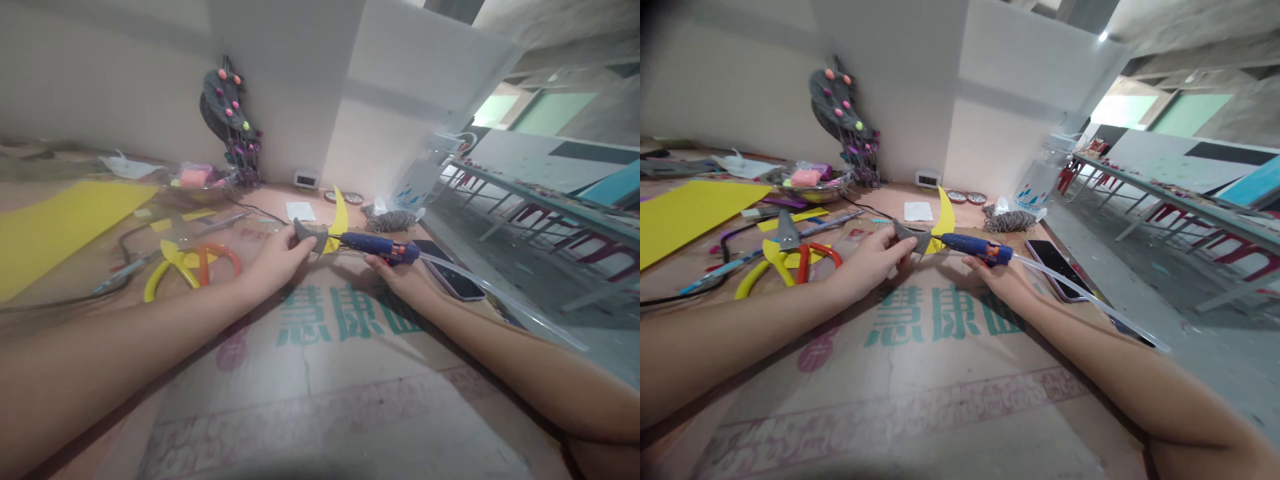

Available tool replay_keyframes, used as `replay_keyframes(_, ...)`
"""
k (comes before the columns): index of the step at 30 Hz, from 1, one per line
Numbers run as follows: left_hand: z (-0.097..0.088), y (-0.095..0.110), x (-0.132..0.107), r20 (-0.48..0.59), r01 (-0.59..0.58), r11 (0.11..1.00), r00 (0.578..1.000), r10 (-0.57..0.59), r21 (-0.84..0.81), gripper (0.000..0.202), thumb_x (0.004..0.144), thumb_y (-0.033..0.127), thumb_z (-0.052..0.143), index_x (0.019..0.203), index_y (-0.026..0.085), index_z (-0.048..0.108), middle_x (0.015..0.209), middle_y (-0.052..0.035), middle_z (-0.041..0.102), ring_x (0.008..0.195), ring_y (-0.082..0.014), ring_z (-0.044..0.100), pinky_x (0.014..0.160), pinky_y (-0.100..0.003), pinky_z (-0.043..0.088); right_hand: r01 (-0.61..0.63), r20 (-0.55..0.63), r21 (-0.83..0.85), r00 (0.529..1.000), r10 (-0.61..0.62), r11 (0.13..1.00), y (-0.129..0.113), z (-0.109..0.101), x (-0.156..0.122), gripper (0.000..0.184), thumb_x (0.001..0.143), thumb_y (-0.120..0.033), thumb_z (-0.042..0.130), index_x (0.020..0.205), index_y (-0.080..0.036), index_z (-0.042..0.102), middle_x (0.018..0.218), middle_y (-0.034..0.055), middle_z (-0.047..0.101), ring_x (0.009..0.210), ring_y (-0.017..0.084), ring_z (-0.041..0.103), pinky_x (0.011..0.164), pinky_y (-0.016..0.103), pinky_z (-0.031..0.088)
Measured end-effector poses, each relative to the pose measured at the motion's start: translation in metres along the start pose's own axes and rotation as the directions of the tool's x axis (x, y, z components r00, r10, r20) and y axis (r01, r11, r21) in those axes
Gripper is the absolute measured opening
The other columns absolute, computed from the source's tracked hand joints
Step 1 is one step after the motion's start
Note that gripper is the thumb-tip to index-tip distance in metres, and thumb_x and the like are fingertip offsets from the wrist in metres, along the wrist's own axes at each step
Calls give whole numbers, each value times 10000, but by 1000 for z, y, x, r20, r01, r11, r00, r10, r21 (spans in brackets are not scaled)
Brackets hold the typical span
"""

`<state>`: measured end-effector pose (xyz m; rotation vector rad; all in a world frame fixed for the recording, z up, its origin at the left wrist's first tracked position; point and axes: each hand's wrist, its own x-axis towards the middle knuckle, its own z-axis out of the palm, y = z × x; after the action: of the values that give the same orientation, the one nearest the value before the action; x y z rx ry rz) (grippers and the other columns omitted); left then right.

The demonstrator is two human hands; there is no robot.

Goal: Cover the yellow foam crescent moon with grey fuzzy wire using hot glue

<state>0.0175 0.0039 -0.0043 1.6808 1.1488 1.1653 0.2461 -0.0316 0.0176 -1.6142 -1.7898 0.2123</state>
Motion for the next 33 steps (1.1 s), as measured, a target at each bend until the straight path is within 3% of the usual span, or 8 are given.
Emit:
replay_keyframes(8, 1, -5, 1, 22, -50, 999, 999, 50, 2, 173, 858, 357, 544, 829, 188, 570, 662, 22, 586, 673, -167, 557, 629, -271, 400, -8, 11, 26, 1000, 7, 1000, 6, 1, 1, 372, 750, -574, 628, 807, -207, 654, 790, 74, 719, 754, 272, 669, 681, 389, 566)
replay_keyframes(13, 1, -7, 1, 32, -78, 997, 996, 78, -2, 179, 863, 357, 541, 836, 181, 559, 732, 11, 603, 679, -154, 544, 631, -267, 400, -2, -15, 42, 1000, 3, 999, 7, 3, 1, 389, 753, -581, 615, 820, -199, 646, 797, 75, 715, 758, 271, 667, 719, 412, 562)
replay_keyframes(33, 3, -9, 1, 53, -88, 996, 995, 90, -27, 208, 851, 341, 558, 949, 167, 620, 923, -37, 683, 818, -188, 610, 689, -273, 434, 9, 17, 50, 1000, -10, 999, 8, 2, 2, 331, 774, -538, 622, 812, -212, 656, 741, 38, 696, 704, 237, 647, 652, 346, 529)
